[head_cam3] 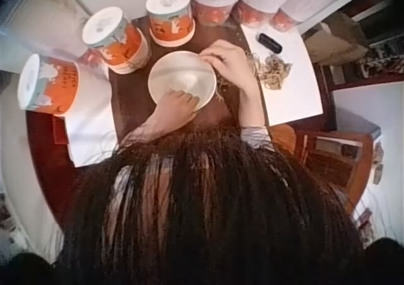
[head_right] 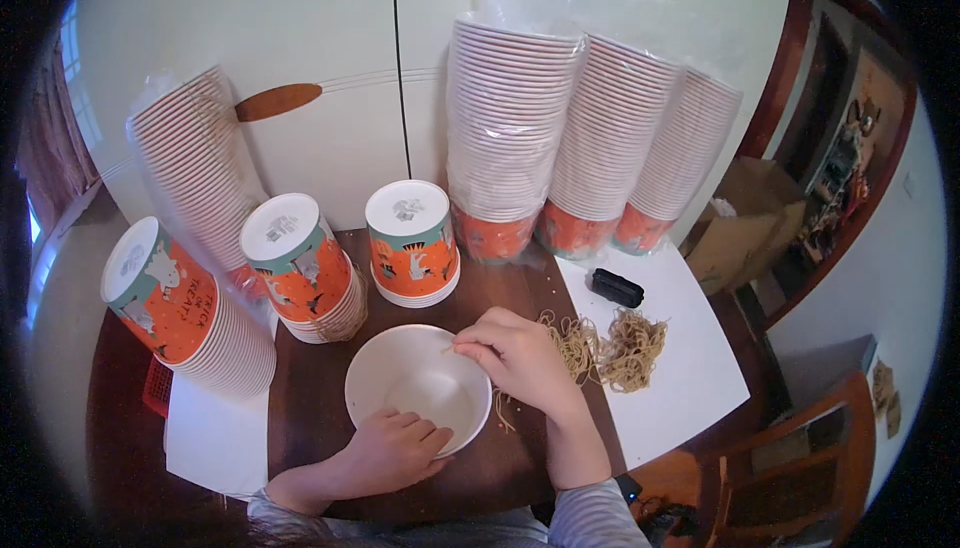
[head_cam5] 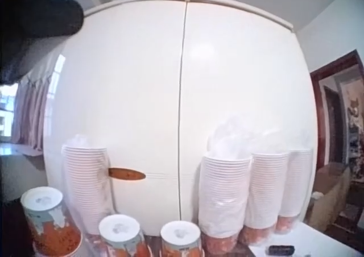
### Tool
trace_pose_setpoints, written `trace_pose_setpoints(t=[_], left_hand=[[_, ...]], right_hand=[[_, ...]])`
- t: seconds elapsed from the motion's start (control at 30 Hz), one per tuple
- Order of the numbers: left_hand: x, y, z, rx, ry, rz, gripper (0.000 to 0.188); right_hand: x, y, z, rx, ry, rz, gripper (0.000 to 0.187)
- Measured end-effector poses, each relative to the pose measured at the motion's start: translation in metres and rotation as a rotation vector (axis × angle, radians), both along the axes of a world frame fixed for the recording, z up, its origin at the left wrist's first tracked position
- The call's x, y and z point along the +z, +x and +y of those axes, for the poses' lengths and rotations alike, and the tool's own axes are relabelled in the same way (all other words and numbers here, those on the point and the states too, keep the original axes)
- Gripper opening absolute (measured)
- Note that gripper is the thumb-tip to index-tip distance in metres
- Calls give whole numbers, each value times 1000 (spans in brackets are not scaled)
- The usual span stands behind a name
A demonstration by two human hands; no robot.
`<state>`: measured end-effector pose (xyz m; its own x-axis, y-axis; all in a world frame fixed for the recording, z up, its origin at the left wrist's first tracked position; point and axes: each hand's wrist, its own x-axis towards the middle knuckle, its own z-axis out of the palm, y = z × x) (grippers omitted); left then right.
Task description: Packaging festive paper buckets by preparing straw fillers and tying decorative twine loops.
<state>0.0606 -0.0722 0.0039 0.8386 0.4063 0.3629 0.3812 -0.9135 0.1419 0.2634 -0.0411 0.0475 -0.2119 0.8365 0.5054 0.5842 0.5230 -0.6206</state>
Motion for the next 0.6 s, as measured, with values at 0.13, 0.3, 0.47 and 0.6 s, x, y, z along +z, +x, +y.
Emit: trace_pose_setpoints(t=[0.13, 0.3, 0.47, 0.6], left_hand=[[18, -6, 13, 95, 15, 14, 19], [42, -33, 27, 150, -434, -297, 11], [49, -46, 31, 136, -565, -336, 10], [51, -48, 33, 119, -538, -343, 12]], right_hand=[[1, 9, -1, -78, -1, -6, 9], [1, 11, 2, -84, -2, 97, 9], [1, 8, 0, -64, -12, 178, 11], [-1, 6, 2, -34, 54, 123, 13]])
